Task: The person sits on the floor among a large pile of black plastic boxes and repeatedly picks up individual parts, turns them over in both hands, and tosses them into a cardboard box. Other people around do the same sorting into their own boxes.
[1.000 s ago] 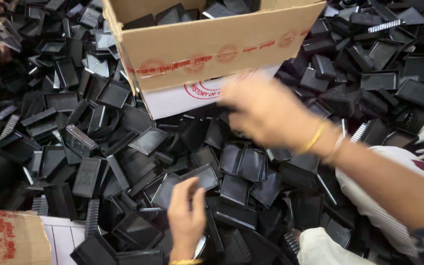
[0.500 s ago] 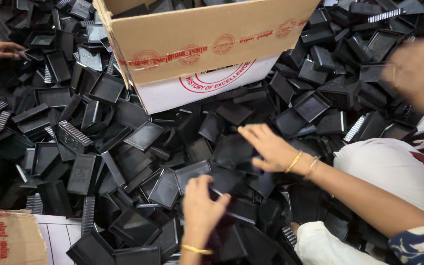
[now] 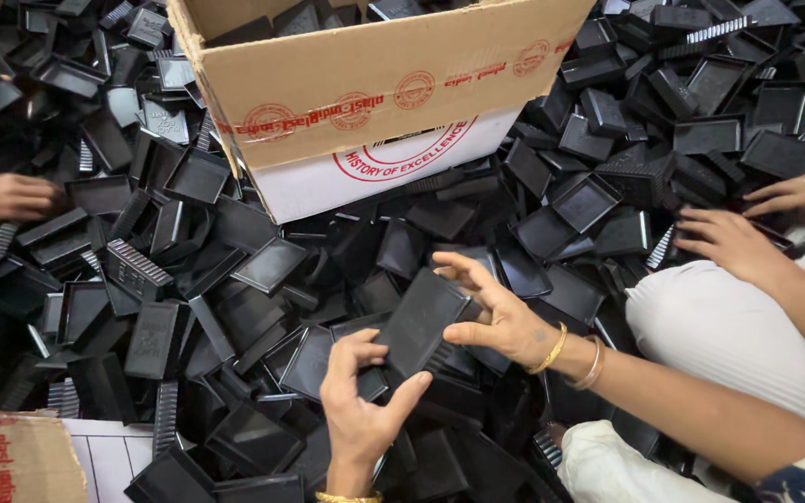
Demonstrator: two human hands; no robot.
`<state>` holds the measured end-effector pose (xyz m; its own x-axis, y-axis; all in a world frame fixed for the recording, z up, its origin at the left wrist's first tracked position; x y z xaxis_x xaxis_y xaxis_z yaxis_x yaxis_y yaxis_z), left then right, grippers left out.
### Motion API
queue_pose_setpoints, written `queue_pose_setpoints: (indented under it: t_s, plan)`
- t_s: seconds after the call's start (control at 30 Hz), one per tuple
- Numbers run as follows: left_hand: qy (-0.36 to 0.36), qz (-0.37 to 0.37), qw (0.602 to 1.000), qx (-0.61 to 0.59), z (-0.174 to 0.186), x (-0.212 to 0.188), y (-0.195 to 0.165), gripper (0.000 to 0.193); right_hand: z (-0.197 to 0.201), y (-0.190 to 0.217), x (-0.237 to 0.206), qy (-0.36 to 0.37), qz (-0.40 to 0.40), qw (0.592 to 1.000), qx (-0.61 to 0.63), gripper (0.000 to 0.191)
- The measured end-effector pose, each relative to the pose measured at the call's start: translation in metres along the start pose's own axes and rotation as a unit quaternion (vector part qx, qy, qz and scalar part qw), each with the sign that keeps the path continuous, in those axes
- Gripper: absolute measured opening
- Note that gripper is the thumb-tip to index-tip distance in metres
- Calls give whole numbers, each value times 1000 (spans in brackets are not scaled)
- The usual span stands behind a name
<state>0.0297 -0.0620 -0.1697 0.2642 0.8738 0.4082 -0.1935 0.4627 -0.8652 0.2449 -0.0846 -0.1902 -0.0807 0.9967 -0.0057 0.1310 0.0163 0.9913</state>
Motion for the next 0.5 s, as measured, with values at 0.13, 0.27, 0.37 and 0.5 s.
queue_pose_setpoints:
  t_s: [0.13,0.27,0.37,0.5]
  plan:
    - [-134,-125,975,125,16,-1,-27,53,0,12,-1,-47,22,997,59,96]
    - [-4,-120,992,32,13,6,-27,55,-4,21,-3,-3,16,998,64,103]
    - [71,-103,992,10,10,9,-20,62,-4,26,-7,32,23,997,63,107]
    - [103,-87,991,2,8,7,-13,63,-5,31,-10,61,45,995,59,107]
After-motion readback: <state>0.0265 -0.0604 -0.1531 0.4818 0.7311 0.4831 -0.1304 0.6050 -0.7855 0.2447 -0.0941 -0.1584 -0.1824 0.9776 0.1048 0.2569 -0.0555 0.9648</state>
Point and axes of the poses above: each hand's wrist, its own x-axis towards the middle knuckle, its own z-axis out of the back of the hand, y = z × x, the point moved 5 cm from there along x, towards the middle knuckle, and after that the axes turned 1 degree about x, right-handed, at the moved point
